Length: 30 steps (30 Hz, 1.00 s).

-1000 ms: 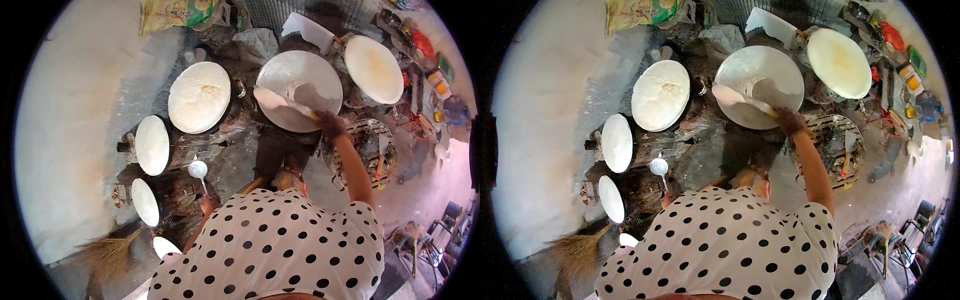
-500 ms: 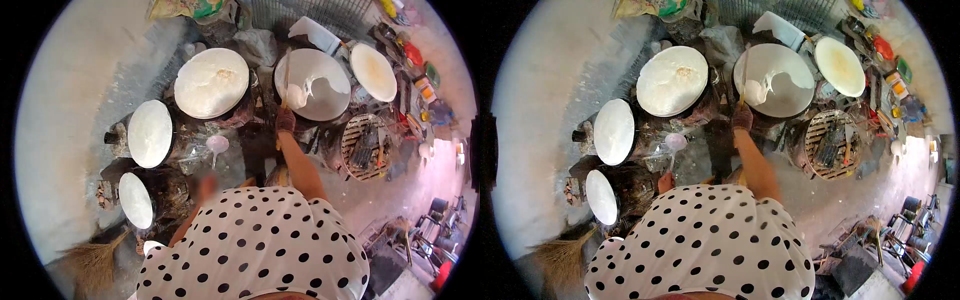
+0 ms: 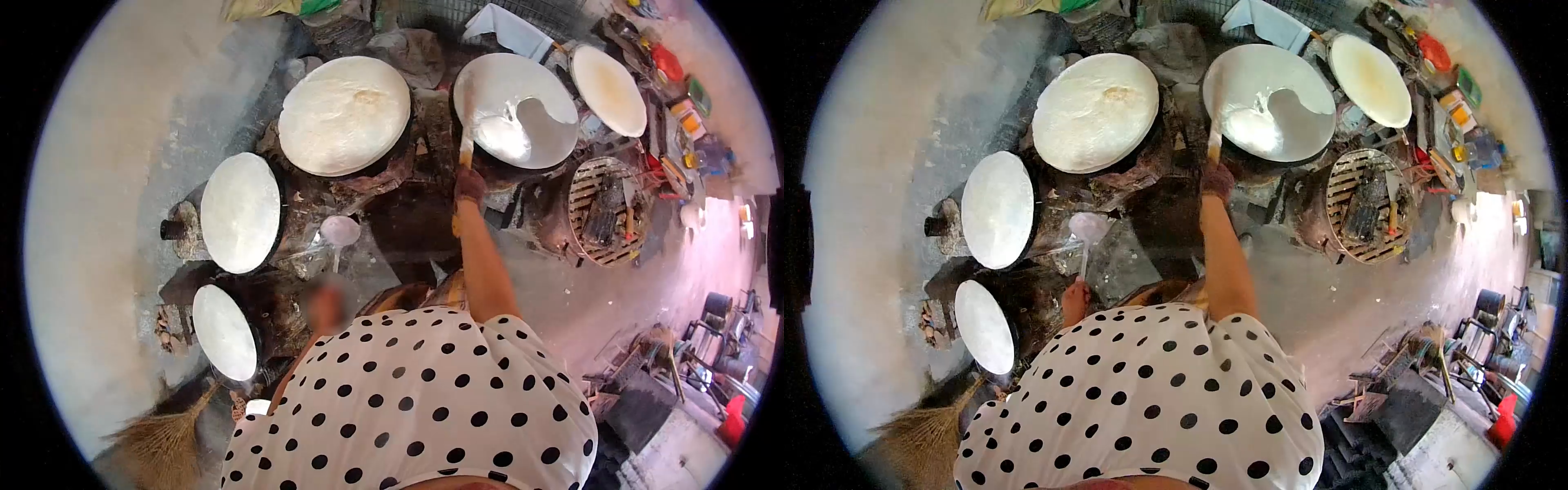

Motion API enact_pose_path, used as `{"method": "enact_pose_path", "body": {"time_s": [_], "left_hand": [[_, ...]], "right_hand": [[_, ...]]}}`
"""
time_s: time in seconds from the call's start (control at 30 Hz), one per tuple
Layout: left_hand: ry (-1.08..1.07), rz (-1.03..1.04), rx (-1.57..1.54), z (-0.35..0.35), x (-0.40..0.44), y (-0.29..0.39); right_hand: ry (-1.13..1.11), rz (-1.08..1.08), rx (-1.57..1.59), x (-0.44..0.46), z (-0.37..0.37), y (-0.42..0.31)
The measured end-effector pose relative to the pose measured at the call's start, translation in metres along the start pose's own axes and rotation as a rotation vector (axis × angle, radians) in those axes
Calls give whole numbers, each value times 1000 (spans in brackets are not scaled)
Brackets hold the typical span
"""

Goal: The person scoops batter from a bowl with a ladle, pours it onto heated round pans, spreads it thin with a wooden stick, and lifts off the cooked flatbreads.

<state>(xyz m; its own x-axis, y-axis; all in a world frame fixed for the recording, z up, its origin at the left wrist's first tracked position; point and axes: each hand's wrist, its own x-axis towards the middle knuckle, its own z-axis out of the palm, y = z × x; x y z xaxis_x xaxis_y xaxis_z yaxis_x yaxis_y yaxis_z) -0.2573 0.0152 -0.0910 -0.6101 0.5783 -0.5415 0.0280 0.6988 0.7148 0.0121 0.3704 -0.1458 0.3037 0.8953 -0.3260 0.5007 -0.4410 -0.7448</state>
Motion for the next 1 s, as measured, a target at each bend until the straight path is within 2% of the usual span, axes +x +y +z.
{"method": "enact_pose_path", "body": {"time_s": [0.03,0.1,0.17,0.27,0.33,0.47,0.53,0.57,0.67,0.73,0.8,0.83,0.87,0.93,1.0], "left_hand": [[-44,24,-33,-5,6,-2],[-103,44,-82,-8,17,-14],[-4,323,154,0,41,-40],[39,446,100,19,52,-44],[-90,127,-189,25,27,9],[-99,76,-128,44,25,25],[-60,329,35,58,43,15],[-169,64,-199,60,-1,82],[-183,160,-167,74,-9,100],[-146,95,-224,91,-10,109],[-100,28,-286,105,-14,119],[-104,67,-224,111,-19,126],[-108,104,-160,117,-24,133],[-144,91,-208,130,-35,148],[-178,72,-254,143,-47,161]], "right_hand": [[6,-54,-96,-6,-15,11],[131,-295,-475,-4,-42,51],[139,-49,-299,0,-71,78],[146,250,-41,11,-103,98],[111,248,11,21,-101,96],[-123,28,-127,27,-69,90],[-196,-69,-176,28,-78,109],[-203,-85,-173,35,-88,129],[-164,11,-67,74,-131,192],[-169,44,-54,92,-173,179],[-195,42,-92,94,-220,133],[-197,42,-88,117,-210,138],[-141,132,-41,152,-189,152],[-92,231,7,167,-180,167],[-208,17,-151,133,-174,165]]}}
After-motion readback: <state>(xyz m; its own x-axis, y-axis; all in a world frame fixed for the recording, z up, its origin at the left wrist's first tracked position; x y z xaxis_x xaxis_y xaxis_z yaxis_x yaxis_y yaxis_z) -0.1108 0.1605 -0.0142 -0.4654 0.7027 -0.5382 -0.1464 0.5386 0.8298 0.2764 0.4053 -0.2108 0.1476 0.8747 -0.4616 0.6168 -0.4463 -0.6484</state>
